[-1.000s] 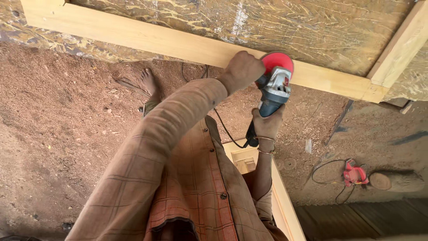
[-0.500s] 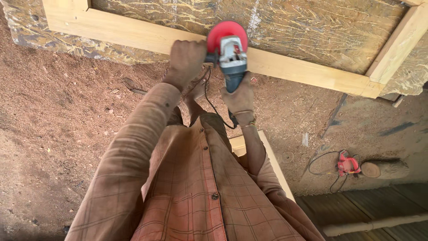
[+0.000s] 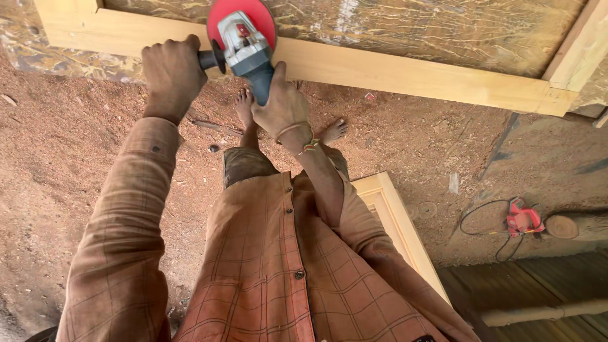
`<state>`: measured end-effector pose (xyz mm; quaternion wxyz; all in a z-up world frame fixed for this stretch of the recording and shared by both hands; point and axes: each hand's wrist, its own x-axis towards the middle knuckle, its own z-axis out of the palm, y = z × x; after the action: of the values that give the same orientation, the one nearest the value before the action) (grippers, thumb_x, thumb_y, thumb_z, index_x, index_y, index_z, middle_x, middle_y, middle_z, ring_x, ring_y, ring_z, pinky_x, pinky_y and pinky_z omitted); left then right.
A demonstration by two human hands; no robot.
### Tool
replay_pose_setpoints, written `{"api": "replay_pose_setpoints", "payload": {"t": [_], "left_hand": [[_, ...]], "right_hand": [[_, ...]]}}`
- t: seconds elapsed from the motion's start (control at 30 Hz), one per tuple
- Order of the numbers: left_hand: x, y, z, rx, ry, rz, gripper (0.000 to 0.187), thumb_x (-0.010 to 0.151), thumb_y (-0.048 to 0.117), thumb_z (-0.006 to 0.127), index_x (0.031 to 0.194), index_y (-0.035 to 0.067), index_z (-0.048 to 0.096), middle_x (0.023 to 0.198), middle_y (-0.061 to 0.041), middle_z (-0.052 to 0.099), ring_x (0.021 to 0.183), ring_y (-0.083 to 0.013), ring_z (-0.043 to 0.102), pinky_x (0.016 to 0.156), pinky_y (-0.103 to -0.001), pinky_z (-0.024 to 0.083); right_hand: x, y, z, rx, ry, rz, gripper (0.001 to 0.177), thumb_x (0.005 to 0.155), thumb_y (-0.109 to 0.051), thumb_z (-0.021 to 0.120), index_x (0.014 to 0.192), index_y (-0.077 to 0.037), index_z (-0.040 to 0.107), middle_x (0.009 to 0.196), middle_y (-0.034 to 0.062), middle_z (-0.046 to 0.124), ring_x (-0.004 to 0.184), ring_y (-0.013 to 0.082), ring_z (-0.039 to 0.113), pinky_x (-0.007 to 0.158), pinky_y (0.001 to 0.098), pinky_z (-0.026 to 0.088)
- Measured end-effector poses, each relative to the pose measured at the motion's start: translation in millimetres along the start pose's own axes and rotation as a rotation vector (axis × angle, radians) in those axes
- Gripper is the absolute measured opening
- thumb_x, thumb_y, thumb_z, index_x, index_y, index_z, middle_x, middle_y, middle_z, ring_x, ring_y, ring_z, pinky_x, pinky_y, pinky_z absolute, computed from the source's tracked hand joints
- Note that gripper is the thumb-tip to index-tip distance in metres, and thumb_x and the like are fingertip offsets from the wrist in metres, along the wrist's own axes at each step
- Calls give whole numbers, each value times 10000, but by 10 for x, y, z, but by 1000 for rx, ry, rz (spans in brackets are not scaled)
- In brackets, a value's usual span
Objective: The person uses a handheld electric sander to smooth the surface of a rectangular wooden frame. They move the sander along the edges and corners of the frame, generating sawdust.
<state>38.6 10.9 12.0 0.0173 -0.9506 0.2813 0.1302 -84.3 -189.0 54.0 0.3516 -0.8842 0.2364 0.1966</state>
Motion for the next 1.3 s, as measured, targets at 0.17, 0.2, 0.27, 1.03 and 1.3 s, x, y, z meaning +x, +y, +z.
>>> {"api": "replay_pose_setpoints", "payload": {"t": [0.17,0.2,0.27,1.03,1.3], "left_hand": [[86,1678,32,-16,-216,91,163,948,248,708,932,91,668,585,-21,650,447,-146,627,430,-338,482],[49,2012,33,24,-275,124,147,877,231,705,907,94,659,576,-23,643,436,-127,629,396,-327,478],[38,2600,34,-34,-215,223,199,909,193,687,1047,52,660,572,-31,655,445,-146,642,411,-333,495],[1241,6224,169,-137,133,609,45,806,175,733,813,195,771,814,-53,765,786,-233,754,650,-373,551],[541,3847,104,-104,-24,235,116,838,199,763,912,135,701,707,-63,734,622,-253,733,556,-385,537]], "right_hand": [[-550,1243,-775,36,37,70,681,753,-168,742,1297,11,373,838,260,704,688,401,756,714,493,617],[-677,1479,-886,52,74,106,671,768,-231,784,1253,13,388,835,270,700,710,424,741,693,511,606],[-971,1917,-1077,87,141,189,692,798,-359,867,1165,17,418,830,291,690,753,470,711,650,547,583],[-1328,4667,-2718,110,508,324,768,691,-212,842,1299,61,461,985,271,704,884,437,714,779,495,573],[-793,3047,-1939,52,155,177,731,694,-150,798,1289,53,425,913,257,720,790,409,752,739,459,635]]}}
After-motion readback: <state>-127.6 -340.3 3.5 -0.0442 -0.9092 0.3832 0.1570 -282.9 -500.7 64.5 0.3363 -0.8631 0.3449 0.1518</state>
